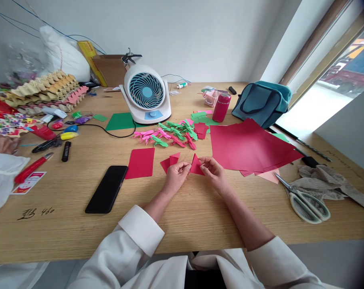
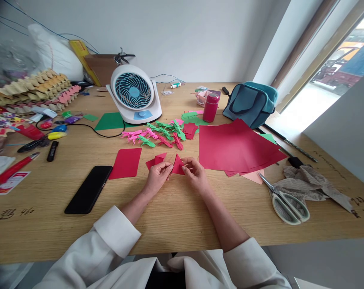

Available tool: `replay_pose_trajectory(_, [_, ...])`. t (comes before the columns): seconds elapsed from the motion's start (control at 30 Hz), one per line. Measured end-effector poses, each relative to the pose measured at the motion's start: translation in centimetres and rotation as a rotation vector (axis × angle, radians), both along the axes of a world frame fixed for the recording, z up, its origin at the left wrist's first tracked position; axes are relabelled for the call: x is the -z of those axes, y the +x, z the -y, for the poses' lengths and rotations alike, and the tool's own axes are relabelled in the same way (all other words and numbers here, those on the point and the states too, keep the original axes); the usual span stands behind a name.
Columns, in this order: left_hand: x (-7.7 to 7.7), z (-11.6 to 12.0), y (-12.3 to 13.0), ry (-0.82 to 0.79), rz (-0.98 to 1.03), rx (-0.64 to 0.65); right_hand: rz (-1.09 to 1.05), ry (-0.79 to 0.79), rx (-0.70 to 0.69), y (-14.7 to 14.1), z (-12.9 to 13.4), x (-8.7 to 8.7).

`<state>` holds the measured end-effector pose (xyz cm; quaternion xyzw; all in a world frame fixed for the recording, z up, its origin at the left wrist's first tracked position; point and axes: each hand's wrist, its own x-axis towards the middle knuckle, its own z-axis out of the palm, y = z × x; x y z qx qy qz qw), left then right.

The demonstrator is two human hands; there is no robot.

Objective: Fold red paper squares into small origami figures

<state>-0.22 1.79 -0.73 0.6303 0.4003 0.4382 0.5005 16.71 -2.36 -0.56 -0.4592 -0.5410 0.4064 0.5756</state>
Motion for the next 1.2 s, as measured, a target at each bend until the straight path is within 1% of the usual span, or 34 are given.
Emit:
replay_pose_trajectory(0.27, [0.0, 0.1, 0.0, 0.019, -0.038, -0.012, 0.094, -0.001, 0.069, 0.2, 0.1, -0.1])
replay_pose_trajectory(0.33, [-0.1, 0.1, 0.0, 0.015, -0.029, -0.013, 0.091, -0.007, 0.069, 0.2, 0.0, 0.1])
replay_pose_trajectory(0.5, [-0.4, 0.1, 0.0, -0.066, 0.038, -0.023, 0.044, -0.052, 0.075, 0.1, -0.3, 0.7])
replay_pose_trajectory(0.6, [-0.3, 0.1, 0.1, -0.073, 0.039, -0.026, 0.038, -0.049, 0.076, 0.1, -0.3, 0.7])
replay_pose_trajectory(0.67, [-0.2, 0.1, 0.2, -0.035, 0.019, -0.03, 0.043, -0.041, 0.069, 0.1, -0.2, 0.4])
replay_pose_trajectory(0.77, [0.2, 0.1, 0.3, 0.069, 0.011, -0.036, 0.016, -0.044, 0.059, 0.0, 0.1, -0.3])
replay_pose_trajectory(0.87, [0.4, 0.1, 0.2, 0.111, 0.022, -0.036, -0.036, -0.1, 0.051, 0.1, 0.5, -0.7])
replay_pose_trajectory(0.97, [0.4, 0.1, 0.0, 0.11, 0.043, 0.023, -0.095, -0.178, 0.001, 0.2, 0.5, -0.7])
replay_pose_trajectory(1.07, [0.2, 0.0, -0.2, 0.184, 0.079, 0.081, -0.123, -0.22, -0.072, 0.2, 0.4, -0.5])
replay_pose_trajectory(1.13, [0.0, 0.0, -0.2, 0.246, 0.058, 0.074, -0.133, -0.222, -0.104, 0.1, 0.3, -0.4])
replay_pose_trajectory(1.2, [-0.1, 0.0, -0.2, 0.276, 0.019, 0.069, -0.154, -0.208, -0.126, -0.1, 0.2, -0.4])
